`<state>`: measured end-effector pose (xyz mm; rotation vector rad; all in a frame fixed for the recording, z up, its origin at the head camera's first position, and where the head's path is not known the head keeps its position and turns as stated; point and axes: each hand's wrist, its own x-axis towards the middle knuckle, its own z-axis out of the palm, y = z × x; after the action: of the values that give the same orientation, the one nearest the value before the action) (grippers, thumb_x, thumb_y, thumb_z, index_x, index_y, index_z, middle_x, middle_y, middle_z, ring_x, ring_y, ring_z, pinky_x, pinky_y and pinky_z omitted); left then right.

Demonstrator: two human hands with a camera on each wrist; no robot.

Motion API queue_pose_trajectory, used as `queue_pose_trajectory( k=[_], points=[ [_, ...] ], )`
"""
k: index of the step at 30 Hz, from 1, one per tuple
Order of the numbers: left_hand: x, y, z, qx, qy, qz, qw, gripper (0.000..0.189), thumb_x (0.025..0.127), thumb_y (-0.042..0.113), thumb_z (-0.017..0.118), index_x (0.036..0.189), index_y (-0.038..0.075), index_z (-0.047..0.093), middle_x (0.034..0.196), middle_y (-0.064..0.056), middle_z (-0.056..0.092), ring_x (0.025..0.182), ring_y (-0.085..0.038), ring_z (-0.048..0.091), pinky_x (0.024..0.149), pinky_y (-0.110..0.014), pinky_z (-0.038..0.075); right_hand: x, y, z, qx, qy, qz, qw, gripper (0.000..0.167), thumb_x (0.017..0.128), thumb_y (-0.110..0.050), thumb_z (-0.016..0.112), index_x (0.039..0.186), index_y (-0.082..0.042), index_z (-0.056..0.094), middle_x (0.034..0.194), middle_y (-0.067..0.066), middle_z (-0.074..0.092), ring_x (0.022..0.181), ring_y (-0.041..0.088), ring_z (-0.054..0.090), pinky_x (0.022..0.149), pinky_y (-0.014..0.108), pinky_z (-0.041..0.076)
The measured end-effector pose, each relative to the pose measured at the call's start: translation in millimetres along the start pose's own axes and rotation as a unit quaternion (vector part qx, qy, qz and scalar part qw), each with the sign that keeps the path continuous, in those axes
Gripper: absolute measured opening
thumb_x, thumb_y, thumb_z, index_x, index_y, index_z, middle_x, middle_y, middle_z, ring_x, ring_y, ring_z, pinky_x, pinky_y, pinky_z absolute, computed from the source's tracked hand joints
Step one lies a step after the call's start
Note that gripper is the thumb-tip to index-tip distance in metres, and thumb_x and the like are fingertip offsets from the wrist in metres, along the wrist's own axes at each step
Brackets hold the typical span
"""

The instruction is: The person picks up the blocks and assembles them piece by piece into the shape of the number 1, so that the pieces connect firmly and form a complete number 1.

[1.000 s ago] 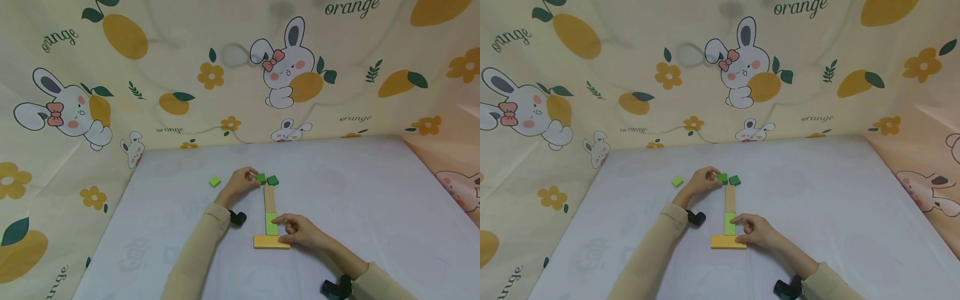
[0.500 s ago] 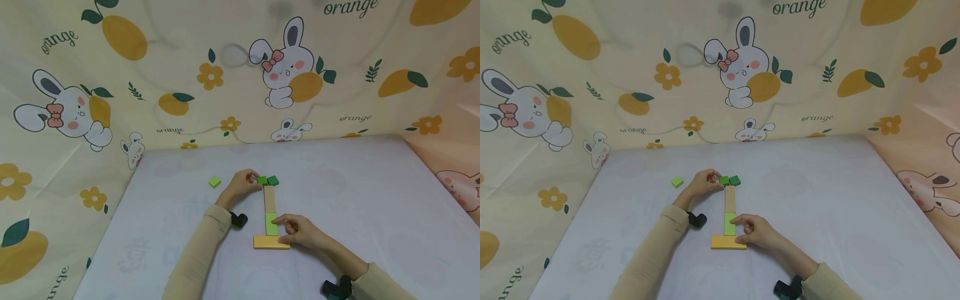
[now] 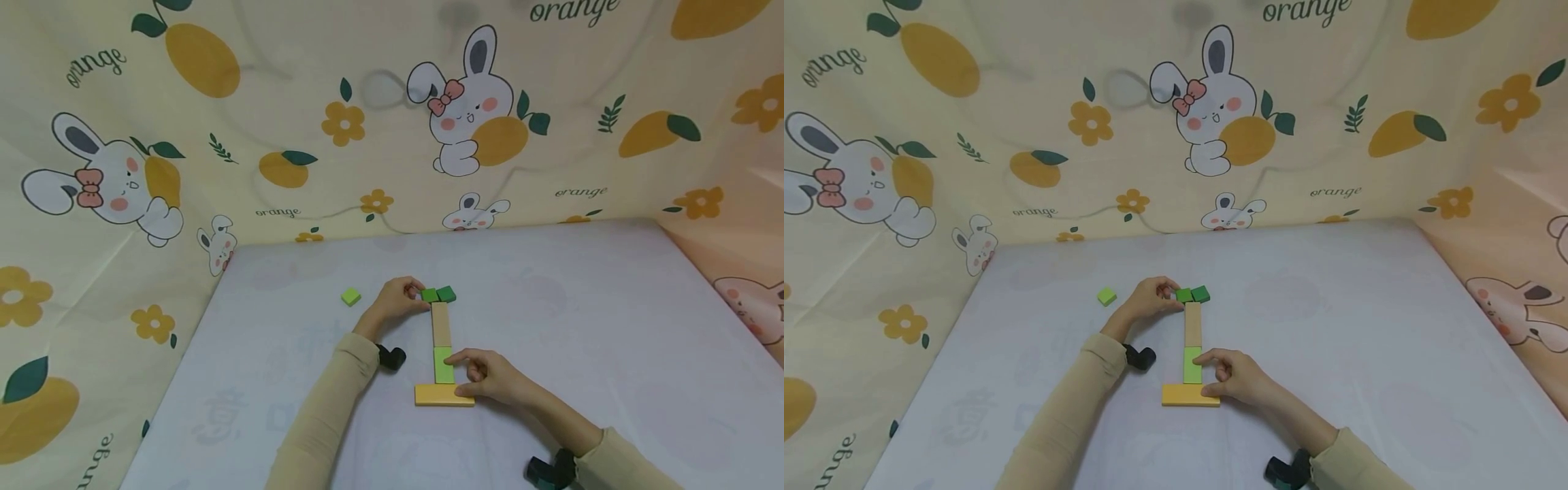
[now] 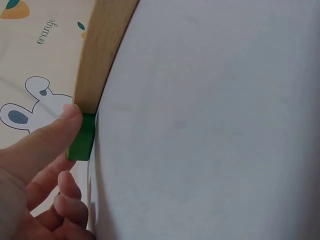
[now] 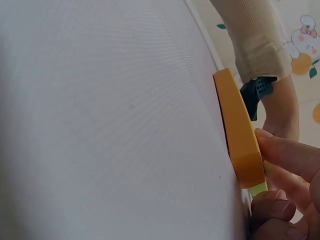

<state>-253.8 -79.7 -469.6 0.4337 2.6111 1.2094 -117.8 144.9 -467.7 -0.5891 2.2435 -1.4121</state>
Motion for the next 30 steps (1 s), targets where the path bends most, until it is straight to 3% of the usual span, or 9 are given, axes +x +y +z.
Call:
queue_pose_trajectory(
  k=[11, 30],
  points=[
    [1.7, 1.5, 0.0, 0.012, 0.013, 0.001, 0.9998, 0.025, 0.088, 0.022, 0.070, 0.106, 0.004, 0.070, 0.086, -0.007, 0.064, 0.077, -0.010, 0.048, 0.070, -0.018, 0.038, 0.0, -0.4, -0.3, 0.010, -0.002, 0.003, 0.9999, 0.046, 0.079, -0.012, 0.077, 0.119, 0.003, 0.061, 0.065, -0.005, 0.035, 0.059, 0.001, 0.034, 0.056, 0.019, 0.031],
    [2.4, 0.9, 3.5, 0.008, 0.019, -0.001, 0.9998, 0.027, 0.087, 0.023, 0.071, 0.105, 0.004, 0.070, 0.081, -0.002, 0.058, 0.075, -0.010, 0.046, 0.069, -0.018, 0.037, -0.3, 0.3, 0.2, 0.017, -0.003, 0.001, 0.9998, 0.046, 0.079, -0.010, 0.077, 0.119, 0.005, 0.060, 0.065, -0.004, 0.034, 0.059, 0.001, 0.033, 0.055, 0.019, 0.030]
  ],
)
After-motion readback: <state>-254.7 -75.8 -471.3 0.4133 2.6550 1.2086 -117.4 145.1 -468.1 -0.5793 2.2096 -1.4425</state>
